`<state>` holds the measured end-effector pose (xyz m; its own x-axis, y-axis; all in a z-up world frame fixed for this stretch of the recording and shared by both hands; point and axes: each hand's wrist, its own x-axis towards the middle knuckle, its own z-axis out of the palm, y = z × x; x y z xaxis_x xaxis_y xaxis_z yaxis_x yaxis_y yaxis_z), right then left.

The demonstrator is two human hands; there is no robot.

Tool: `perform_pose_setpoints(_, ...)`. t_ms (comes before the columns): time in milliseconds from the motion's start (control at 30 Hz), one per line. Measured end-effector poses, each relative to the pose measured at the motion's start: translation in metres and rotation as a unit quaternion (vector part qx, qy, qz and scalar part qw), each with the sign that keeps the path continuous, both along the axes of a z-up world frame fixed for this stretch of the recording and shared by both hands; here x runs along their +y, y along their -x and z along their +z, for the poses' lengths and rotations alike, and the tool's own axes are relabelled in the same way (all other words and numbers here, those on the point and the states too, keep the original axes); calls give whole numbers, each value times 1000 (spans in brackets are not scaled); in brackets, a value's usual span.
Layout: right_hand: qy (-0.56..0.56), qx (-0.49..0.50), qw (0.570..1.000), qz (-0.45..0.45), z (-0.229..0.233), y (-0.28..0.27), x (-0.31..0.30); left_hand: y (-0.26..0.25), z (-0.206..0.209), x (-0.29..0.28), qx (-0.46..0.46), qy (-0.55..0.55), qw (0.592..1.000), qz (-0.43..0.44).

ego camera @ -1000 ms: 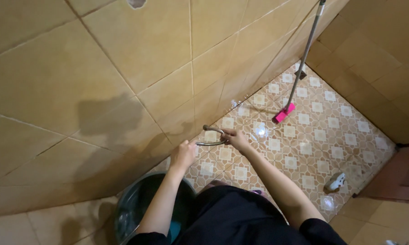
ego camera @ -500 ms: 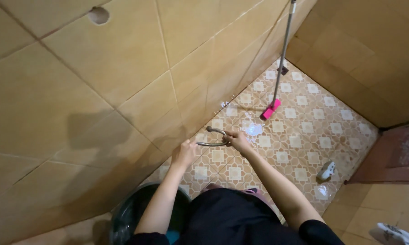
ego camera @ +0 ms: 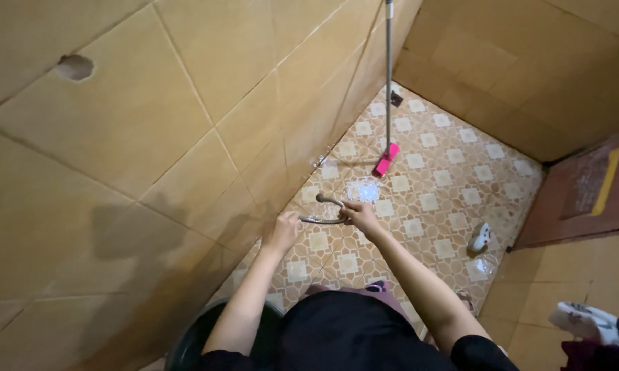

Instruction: Attempting to repair or reattach a bidet sprayer head to its hose in a tiled bathroom.

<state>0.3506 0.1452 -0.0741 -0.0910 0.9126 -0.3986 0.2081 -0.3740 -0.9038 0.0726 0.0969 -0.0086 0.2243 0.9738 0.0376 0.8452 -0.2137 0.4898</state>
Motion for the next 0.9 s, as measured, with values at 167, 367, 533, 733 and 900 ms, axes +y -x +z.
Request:
perform_pose_setpoints(167,-3,17,1000,-17,-5,-19,-5,-14,-14,12,-34,-91,994,-58)
perform_pose_setpoints(367,-1,13,998,-58,-20,-41,-16,-35,7,19,1,15,997,-72)
perform_pose_setpoints(533,-7,25,996,-91,-23,-60,-28,-54,2,28,4,9,994,-106)
perform_pose_setpoints(733,-4,36,993,-110,-12,-76,-43,-73,-13,38,-10,19,991,-135)
perform_pose_setpoints(900,-7,46,986,-162,-16,-89,-56,-86,-21,44,14,10,987,-159)
